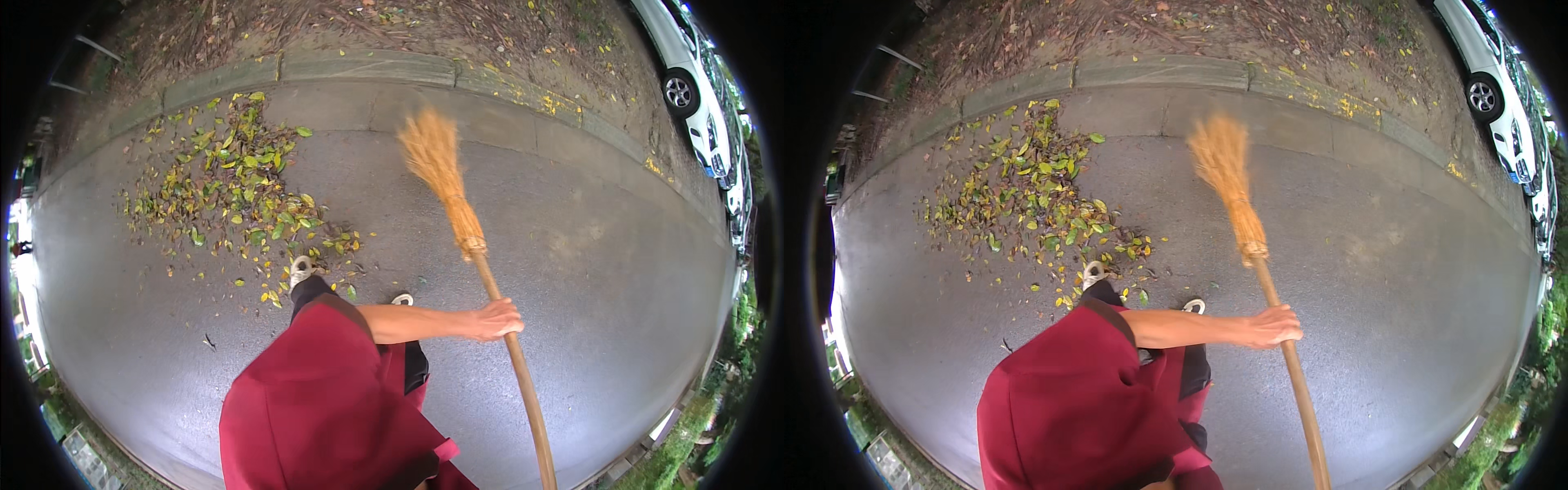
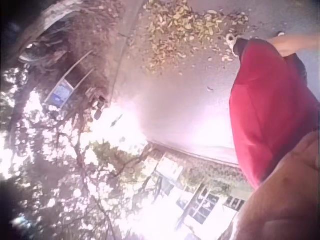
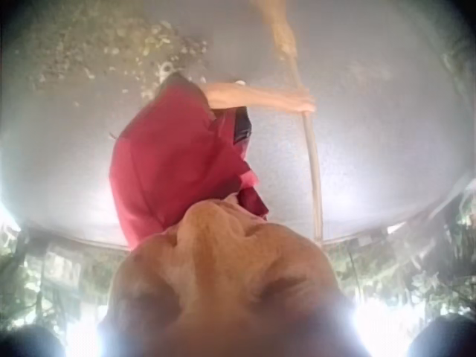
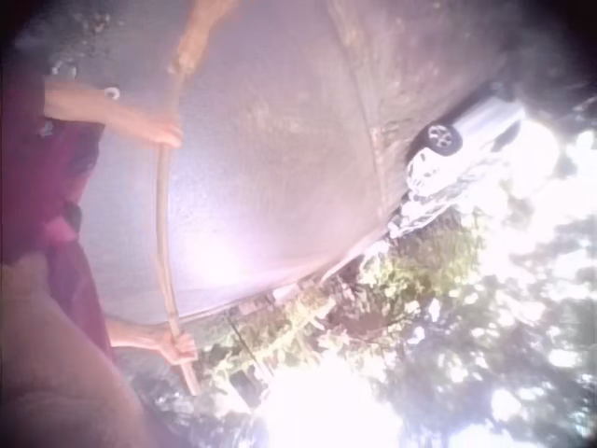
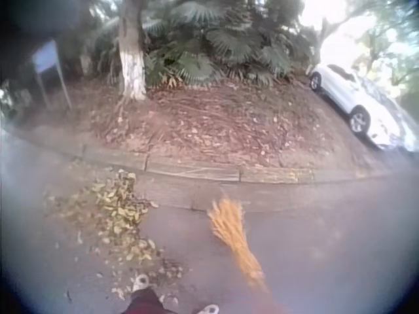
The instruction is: The person sweeps fallen leaves off a paved driveway and out from under parked cars using a broom, gathering the leaves into a pile.
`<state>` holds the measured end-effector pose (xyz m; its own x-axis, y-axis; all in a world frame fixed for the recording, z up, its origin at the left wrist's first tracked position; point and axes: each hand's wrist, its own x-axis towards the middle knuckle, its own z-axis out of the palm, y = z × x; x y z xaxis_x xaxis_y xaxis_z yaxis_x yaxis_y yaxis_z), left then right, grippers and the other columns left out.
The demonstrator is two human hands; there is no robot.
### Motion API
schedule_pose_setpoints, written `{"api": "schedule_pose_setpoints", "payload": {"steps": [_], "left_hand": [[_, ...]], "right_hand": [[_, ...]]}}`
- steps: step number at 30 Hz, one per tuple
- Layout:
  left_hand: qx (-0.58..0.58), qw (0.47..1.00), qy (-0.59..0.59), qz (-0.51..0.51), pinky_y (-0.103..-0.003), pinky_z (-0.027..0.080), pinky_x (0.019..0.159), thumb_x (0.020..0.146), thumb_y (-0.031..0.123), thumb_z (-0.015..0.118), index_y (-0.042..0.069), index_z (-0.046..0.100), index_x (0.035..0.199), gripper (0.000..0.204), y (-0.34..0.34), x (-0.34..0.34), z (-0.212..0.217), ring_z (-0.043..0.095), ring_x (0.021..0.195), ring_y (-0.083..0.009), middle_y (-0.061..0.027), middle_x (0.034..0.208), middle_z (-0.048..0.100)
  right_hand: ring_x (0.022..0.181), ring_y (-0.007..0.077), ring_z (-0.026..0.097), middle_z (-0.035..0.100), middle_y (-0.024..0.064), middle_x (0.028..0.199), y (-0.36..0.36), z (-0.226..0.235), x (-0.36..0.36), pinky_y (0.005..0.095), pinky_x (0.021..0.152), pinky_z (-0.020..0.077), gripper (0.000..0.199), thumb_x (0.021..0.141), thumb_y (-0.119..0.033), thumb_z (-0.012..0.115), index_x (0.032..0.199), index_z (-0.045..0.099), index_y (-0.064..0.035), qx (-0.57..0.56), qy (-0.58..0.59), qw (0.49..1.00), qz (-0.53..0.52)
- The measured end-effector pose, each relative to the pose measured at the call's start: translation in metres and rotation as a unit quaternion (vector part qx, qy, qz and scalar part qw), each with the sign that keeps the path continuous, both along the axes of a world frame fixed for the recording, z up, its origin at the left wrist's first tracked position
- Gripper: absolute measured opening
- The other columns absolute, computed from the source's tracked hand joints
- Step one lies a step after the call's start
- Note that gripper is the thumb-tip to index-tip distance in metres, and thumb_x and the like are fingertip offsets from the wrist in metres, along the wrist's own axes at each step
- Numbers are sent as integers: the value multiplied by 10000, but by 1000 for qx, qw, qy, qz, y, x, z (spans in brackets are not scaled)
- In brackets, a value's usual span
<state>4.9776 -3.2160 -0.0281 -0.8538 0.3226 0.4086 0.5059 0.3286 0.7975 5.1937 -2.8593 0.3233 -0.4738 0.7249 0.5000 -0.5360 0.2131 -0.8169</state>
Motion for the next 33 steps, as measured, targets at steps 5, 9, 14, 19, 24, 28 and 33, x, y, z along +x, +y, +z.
{"api": "schedule_pose_setpoints", "payload": {"steps": [5, 9, 14, 19, 24, 28, 33], "left_hand": [[56, 998, -26, -6, -391, 389, 683, 714, 92, 631, 109, 517, 685, 119, -89, 50, -29, 578, 743, -256, -57, 680, 550], [1, 977, -167, 136, -480, 420, 679, 655, 112, 637, 100, 536, 682, 105, -282, 174, -88, 584, 712, -335, -103, 663, 556], [-202, 906, -271, 254, -447, 474, 704, 705, 89, 611, 86, 620, 761, 57, -589, 321, -208, 614, 733, -322, -140, 728, 621], [-295, 889, -195, 291, -423, 420, 739, 736, 11, 574, 53, 619, 796, 86, -663, 341, -115, 601, 767, -316, -129, 718, 611], [-311, 915, -151, 208, -438, 424, 727, 695, 7, 559, 66, 586, 780, 107, -556, 387, -40, 585, 763, -338, -130, 733, 599], [-259, 960, -106, 6, -448, 456, 710, 686, 52, 600, 114, 564, 878, 204, -394, 430, -22, 601, 739, -309, -93, 740, 584], [-78, 987, -31, -139, -405, 419, 702, 747, 127, 613, 138, 605, 863, 117, -166, 509, -17, 582, 715, -246, -40, 693, 546]], "right_hand": [[475, 163, 426, 426, 5, 554, -116, -6, 0, 311, 450, 369, 163, 861, -201, 546, 750, 510, -87, 105, -57, 993, 24], [481, 139, 386, 420, -12, 561, -284, -75, -43, 289, 426, 328, 158, 869, -178, 556, 757, 492, -86, 42, -149, 979, 132], [386, 83, 309, 362, -46, 476, -557, -249, -59, 255, 366, 301, 225, 741, -51, 531, 579, 421, -162, -222, -233, 881, 345], [443, 109, 292, 309, -40, 490, -600, -263, -16, 271, 460, 284, 305, 796, -68, 566, 583, 370, -162, -287, -237, 842, 391], [456, 83, 250, 284, -48, 509, -471, -206, 68, 257, 453, 238, 334, 855, -115, 594, 613, 367, -154, -314, -150, 866, 360], [448, 61, 260, 316, -53, 536, -300, -160, 220, 221, 405, 249, 264, 898, -123, 567, 668, 440, -131, -281, -68, 942, 172], [509, 85, 313, 312, -22, 579, -149, -77, 481, 218, 483, 314, 275, 891, -132, 557, 678, 382, -143, -84, -44, 995, 17]]}}
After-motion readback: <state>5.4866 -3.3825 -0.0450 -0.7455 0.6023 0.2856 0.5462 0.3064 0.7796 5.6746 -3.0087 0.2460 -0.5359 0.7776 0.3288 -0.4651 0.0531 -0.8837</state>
